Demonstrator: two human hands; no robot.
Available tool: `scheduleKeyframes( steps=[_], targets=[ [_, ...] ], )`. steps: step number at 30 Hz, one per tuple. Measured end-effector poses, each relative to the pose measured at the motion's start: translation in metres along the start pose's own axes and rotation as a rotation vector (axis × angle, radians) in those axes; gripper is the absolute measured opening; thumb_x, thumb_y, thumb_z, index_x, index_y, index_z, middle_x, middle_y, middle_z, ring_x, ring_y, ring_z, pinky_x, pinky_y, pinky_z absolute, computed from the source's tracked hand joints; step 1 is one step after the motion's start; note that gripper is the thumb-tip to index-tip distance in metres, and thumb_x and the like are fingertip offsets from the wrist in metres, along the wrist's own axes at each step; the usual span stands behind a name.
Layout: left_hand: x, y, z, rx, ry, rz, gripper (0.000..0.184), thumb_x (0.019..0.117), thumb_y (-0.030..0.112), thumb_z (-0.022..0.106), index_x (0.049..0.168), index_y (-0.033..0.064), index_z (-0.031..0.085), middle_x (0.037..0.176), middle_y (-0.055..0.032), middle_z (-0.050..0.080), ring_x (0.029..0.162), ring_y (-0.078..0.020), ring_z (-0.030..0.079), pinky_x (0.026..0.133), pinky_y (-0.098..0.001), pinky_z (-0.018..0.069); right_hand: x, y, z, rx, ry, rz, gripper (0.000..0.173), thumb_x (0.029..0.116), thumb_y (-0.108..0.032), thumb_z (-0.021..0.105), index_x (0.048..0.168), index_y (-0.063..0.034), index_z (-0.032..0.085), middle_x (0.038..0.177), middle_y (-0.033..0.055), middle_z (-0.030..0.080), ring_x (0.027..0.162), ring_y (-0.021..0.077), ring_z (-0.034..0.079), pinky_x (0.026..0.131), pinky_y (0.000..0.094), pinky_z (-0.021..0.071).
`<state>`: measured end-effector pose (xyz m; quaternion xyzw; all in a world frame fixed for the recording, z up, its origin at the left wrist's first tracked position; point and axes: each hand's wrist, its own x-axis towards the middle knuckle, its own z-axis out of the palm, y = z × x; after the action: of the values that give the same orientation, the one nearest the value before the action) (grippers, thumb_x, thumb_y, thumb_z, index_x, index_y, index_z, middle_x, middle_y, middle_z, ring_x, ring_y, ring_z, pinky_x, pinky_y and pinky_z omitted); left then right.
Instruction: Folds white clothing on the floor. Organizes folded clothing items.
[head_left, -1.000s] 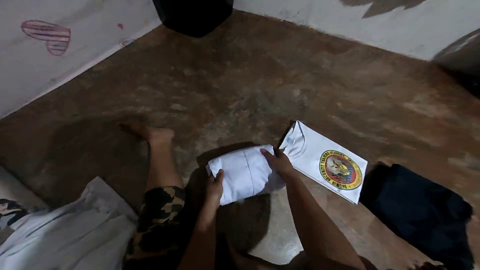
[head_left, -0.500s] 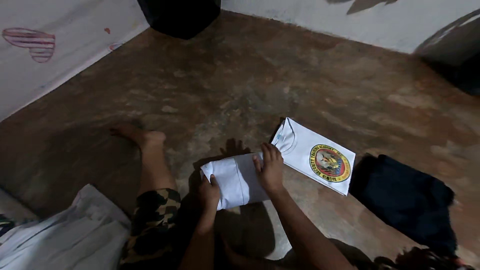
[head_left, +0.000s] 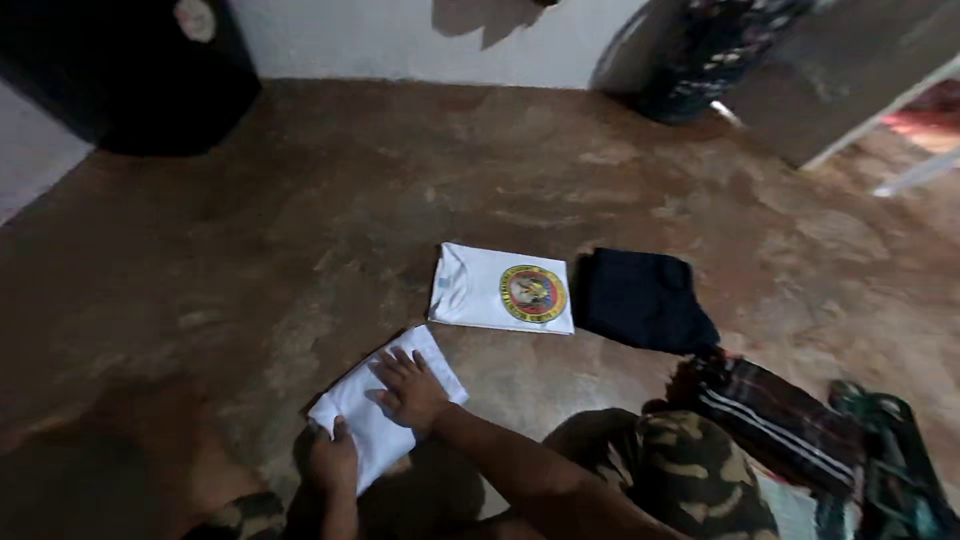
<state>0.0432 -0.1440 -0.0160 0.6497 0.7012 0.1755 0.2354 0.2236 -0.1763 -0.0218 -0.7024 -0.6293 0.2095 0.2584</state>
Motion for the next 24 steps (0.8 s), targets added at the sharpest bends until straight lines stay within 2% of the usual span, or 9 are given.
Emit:
scheduleKeyframes(
  steps=[2, 3, 6, 8, 10, 13, 18, 22, 24],
  targets=[
    [0.003, -0.007, -0.002, -0.003, 0.075, -0.008, 0.053, 0.1016, 0.031, 0.063, 0.134, -0.0097, 0.058, 0.143, -0.0325, 0.053, 0.139, -0.0464, 0.046, 0.116, -0.0595, 0.0349, -0.004, -0.005, -0.023, 0.128, 0.221, 0.258, 0.062, 0.1022, -0.050, 0.052, 0.150, -0.0113, 0.053, 0.160, 0.0126, 0.044, 0.150, 0.0342, 0.036, 0.122, 0.0566, 0.0265],
    [0.003, -0.010, -0.002, -0.028, 0.102, -0.017, 0.056, 0.0986, 0.031, 0.067, 0.135, -0.0107, 0.056, 0.144, -0.0343, 0.050, 0.139, -0.0482, 0.044, 0.116, -0.0602, 0.0343, -0.009, -0.003, -0.037, 0.170, 0.226, 0.454, 0.068, 0.0987, -0.056, 0.057, 0.149, -0.0104, 0.053, 0.156, 0.0166, 0.046, 0.144, 0.0363, 0.042, 0.116, 0.0564, 0.0350],
    [0.004, -0.008, -0.010, -0.124, 0.101, -0.115, 0.063, 0.0961, 0.034, 0.072, 0.134, -0.0128, 0.054, 0.141, -0.0367, 0.050, 0.135, -0.0491, 0.047, 0.113, -0.0595, 0.0378, -0.017, 0.013, -0.061, 0.379, -0.025, 0.811, 0.086, 0.0864, -0.063, 0.072, 0.146, -0.0058, 0.051, 0.146, 0.0229, 0.052, 0.132, 0.0400, 0.054, 0.104, 0.0600, 0.0472],
    [0.007, -0.005, -0.015, -0.203, 0.029, -0.214, 0.072, 0.0965, 0.043, 0.070, 0.137, -0.0141, 0.051, 0.141, -0.0372, 0.050, 0.134, -0.0488, 0.047, 0.112, -0.0612, 0.0372, -0.017, 0.015, -0.064, 0.424, -0.174, 0.774, 0.083, 0.0843, -0.054, 0.079, 0.143, -0.0028, 0.051, 0.139, 0.0234, 0.058, 0.126, 0.0391, 0.058, 0.101, 0.0600, 0.0492],
    [0.005, -0.005, -0.018, -0.327, -0.024, -0.322, 0.084, 0.0930, 0.049, 0.072, 0.144, -0.0117, 0.045, 0.145, -0.0349, 0.047, 0.138, -0.0467, 0.045, 0.112, -0.0628, 0.0374, -0.017, 0.016, -0.064, 0.498, -0.267, 0.678, 0.067, 0.0867, -0.042, 0.080, 0.133, 0.0022, 0.060, 0.133, 0.0248, 0.061, 0.124, 0.0386, 0.059, 0.102, 0.0594, 0.0472],
    [-0.012, 0.007, -0.021, -0.708, -0.180, -0.395, 0.071, 0.0967, 0.041, 0.069, 0.150, 0.0022, 0.043, 0.149, -0.0211, 0.051, 0.136, -0.0350, 0.050, 0.109, -0.0598, 0.0438, -0.019, 0.011, -0.070, 0.744, -0.360, 0.624, 0.054, 0.0902, -0.029, 0.078, 0.129, 0.0055, 0.061, 0.129, 0.0243, 0.063, 0.120, 0.0330, 0.061, 0.104, 0.0537, 0.0465],
    [-0.038, 0.034, -0.037, -0.929, -0.316, -0.206, 0.049, 0.1043, 0.024, 0.057, 0.147, 0.0039, 0.044, 0.137, -0.0130, 0.059, 0.119, -0.0181, 0.060, 0.100, -0.0423, 0.0528, -0.061, 0.024, -0.099, 1.170, -0.325, 0.466, 0.056, 0.0865, -0.009, 0.076, 0.137, -0.0007, 0.052, 0.114, 0.0160, 0.067, 0.099, 0.0217, 0.067, 0.089, 0.0442, 0.0560],
    [-0.068, 0.073, -0.049, -0.987, -0.447, -0.011, 0.035, 0.1058, 0.017, 0.049, 0.138, 0.0037, 0.046, 0.113, -0.0038, 0.069, 0.099, -0.0081, 0.069, 0.088, -0.0326, 0.0603, -0.105, 0.043, -0.157, 1.329, -0.341, 0.445, 0.050, 0.0937, -0.017, 0.072, 0.137, -0.0050, 0.051, 0.109, 0.0094, 0.069, 0.095, 0.0161, 0.068, 0.088, 0.0396, 0.0576],
    [-0.080, 0.104, -0.048, -0.929, -0.495, 0.019, 0.039, 0.1046, 0.015, 0.053, 0.140, 0.0020, 0.045, 0.114, -0.0071, 0.068, 0.098, -0.0102, 0.069, 0.088, -0.0338, 0.0603, -0.125, 0.057, -0.181, 1.391, -0.276, 0.477, 0.041, 0.0958, -0.018, 0.069, 0.131, -0.0053, 0.054, 0.104, 0.0078, 0.070, 0.091, 0.0151, 0.069, 0.084, 0.0378, 0.0585]
  ],
)
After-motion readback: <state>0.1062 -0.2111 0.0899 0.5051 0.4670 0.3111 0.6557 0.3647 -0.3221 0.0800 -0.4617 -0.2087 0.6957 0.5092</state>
